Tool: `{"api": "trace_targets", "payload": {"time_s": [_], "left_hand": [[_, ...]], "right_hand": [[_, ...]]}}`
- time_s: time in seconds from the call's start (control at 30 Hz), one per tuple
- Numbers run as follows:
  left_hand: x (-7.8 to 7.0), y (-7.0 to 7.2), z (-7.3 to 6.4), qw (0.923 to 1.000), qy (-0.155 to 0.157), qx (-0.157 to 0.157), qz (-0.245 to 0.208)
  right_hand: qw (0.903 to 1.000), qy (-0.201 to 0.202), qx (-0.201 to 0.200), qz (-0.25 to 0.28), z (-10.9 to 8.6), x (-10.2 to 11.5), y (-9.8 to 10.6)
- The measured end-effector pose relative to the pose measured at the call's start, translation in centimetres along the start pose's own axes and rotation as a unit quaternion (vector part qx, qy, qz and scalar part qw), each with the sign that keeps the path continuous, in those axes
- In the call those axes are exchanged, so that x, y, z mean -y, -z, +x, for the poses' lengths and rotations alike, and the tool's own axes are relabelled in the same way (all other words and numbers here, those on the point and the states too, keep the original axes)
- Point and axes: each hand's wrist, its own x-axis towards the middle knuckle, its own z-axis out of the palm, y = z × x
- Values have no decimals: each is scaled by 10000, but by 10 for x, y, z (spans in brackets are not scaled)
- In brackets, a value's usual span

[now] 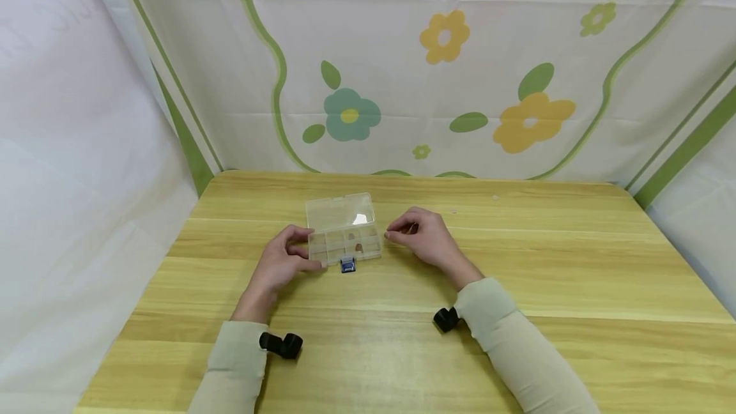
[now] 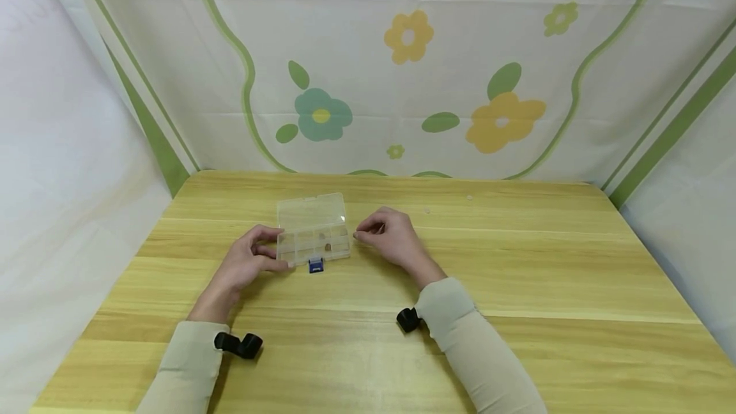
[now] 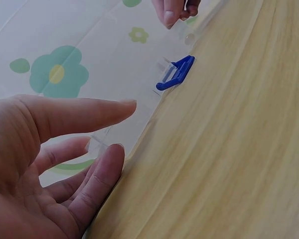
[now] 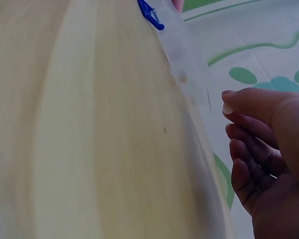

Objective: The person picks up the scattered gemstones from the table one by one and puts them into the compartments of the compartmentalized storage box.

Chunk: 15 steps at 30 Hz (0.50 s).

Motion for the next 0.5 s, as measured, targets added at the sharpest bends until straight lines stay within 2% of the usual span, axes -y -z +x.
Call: {"api": "trace_targets", "payload": {"time_s": [0.5], "left_hand": [[-1,0,-1,10000,-14,13,-52]], "right_hand": [[9987,454,98,229,5,22,-25]]}}
